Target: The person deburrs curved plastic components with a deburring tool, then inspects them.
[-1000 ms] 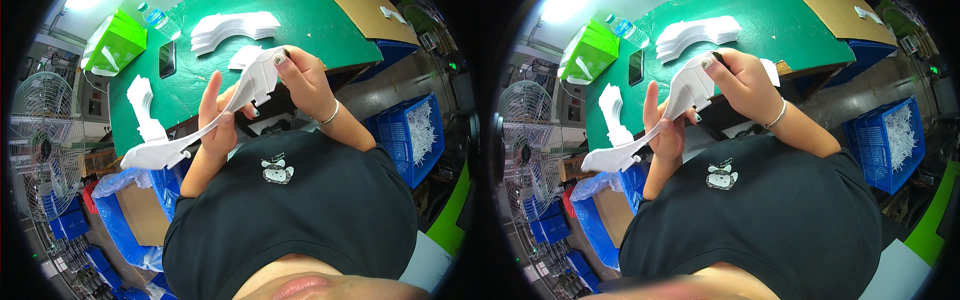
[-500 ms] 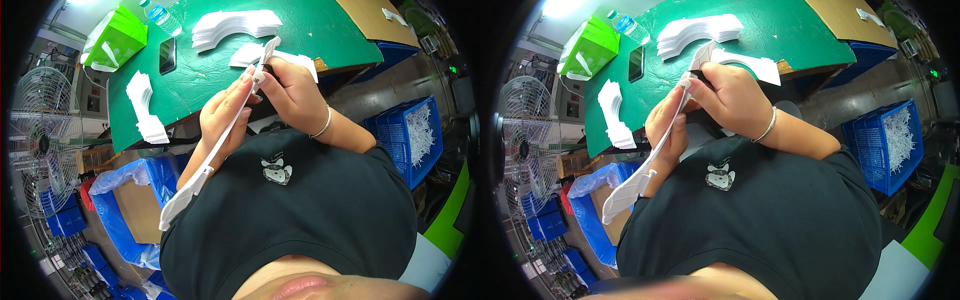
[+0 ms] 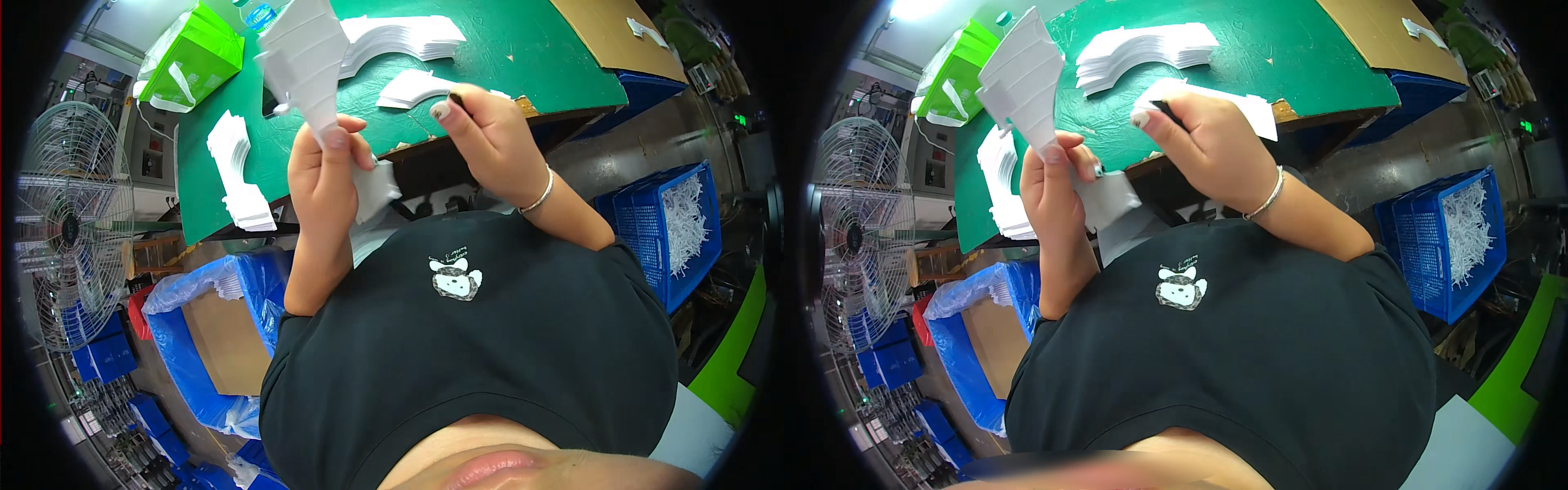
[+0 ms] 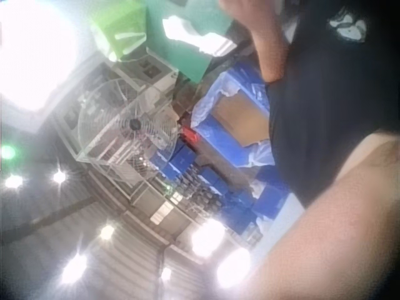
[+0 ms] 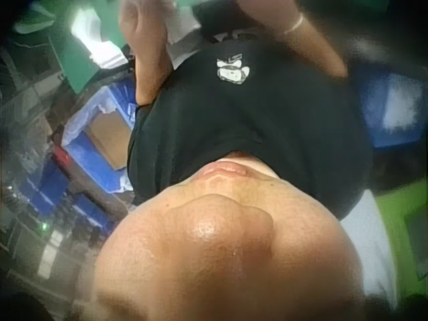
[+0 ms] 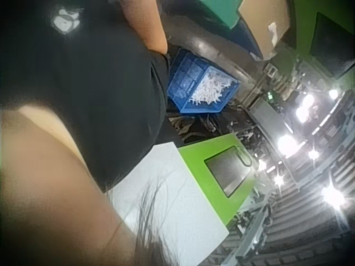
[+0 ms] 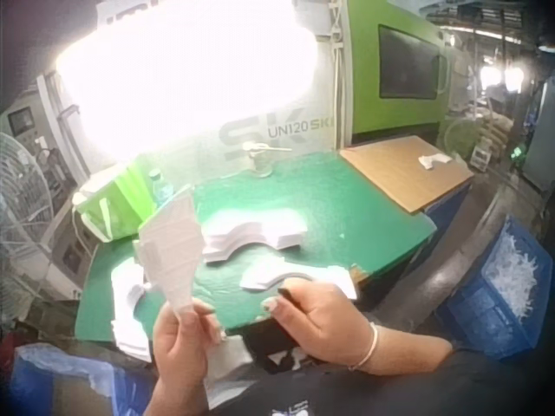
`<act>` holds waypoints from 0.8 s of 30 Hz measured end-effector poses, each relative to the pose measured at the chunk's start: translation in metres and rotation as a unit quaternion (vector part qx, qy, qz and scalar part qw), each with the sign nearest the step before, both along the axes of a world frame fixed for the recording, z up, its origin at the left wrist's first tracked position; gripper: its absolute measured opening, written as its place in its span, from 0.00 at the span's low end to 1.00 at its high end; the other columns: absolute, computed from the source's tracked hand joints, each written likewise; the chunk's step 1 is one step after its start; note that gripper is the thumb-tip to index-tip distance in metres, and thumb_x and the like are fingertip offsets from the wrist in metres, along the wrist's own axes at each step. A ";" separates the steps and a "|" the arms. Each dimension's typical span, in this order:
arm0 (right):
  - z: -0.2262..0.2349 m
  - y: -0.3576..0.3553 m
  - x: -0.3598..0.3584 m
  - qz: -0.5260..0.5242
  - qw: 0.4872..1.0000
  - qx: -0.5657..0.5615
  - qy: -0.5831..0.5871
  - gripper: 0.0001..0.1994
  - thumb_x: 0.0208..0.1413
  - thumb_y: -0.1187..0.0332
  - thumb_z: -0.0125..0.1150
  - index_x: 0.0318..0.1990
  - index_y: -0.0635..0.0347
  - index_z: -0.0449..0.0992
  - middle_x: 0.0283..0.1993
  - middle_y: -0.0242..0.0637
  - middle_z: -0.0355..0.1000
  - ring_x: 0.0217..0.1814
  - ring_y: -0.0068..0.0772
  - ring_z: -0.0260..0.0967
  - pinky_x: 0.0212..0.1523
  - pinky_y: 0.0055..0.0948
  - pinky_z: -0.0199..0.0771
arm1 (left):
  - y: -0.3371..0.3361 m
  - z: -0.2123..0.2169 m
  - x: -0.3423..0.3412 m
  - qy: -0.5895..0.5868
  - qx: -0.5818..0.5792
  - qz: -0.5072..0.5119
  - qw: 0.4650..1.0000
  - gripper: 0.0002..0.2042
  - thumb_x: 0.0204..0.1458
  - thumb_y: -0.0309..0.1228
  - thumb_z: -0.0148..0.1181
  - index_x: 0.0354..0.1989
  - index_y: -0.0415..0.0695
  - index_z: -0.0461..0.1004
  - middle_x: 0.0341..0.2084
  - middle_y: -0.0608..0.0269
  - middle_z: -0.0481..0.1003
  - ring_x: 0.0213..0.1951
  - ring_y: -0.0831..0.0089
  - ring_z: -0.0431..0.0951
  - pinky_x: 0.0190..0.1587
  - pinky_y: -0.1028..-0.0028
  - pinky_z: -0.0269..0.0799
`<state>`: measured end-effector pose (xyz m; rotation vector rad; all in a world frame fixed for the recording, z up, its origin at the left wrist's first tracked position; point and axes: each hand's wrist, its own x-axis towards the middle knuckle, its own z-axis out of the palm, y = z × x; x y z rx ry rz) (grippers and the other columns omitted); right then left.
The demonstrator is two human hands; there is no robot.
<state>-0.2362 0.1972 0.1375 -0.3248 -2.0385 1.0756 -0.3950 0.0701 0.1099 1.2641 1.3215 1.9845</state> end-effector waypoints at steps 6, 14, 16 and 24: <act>0.000 0.008 -0.010 -0.061 0.996 0.052 0.032 0.18 0.60 0.60 0.58 0.24 0.65 0.67 0.17 0.44 0.62 0.17 0.40 0.61 0.20 0.32 0.60 | 0.003 -0.002 0.013 -0.124 0.000 -0.150 0.981 0.15 0.67 0.37 0.39 0.45 0.36 0.67 0.14 0.61 0.68 0.17 0.77 0.68 0.24 0.77 0.69; -0.009 0.011 -0.019 -0.076 0.991 0.085 0.066 0.20 0.59 0.58 0.60 0.22 0.63 0.64 0.16 0.44 0.60 0.16 0.44 0.58 0.19 0.34 0.59 | 0.006 -0.004 0.022 -0.165 0.008 -0.241 0.956 0.16 0.67 0.37 0.39 0.47 0.35 0.66 0.12 0.61 0.66 0.14 0.76 0.66 0.21 0.76 0.69; -0.010 0.013 -0.019 -0.074 0.992 0.085 0.054 0.21 0.59 0.58 0.59 0.21 0.63 0.63 0.16 0.44 0.60 0.16 0.44 0.58 0.19 0.35 0.59 | 0.007 -0.004 0.021 -0.167 0.011 -0.249 0.954 0.16 0.67 0.37 0.39 0.47 0.35 0.66 0.12 0.62 0.65 0.14 0.76 0.66 0.20 0.76 0.69; -0.008 0.006 -0.016 0.006 0.998 0.051 0.025 0.18 0.61 0.59 0.56 0.27 0.65 0.72 0.19 0.45 0.66 0.20 0.45 0.64 0.22 0.32 0.63 | 0.007 -0.007 0.021 -0.170 0.007 -0.267 0.948 0.16 0.67 0.37 0.39 0.49 0.34 0.65 0.11 0.62 0.64 0.13 0.76 0.65 0.20 0.77 0.68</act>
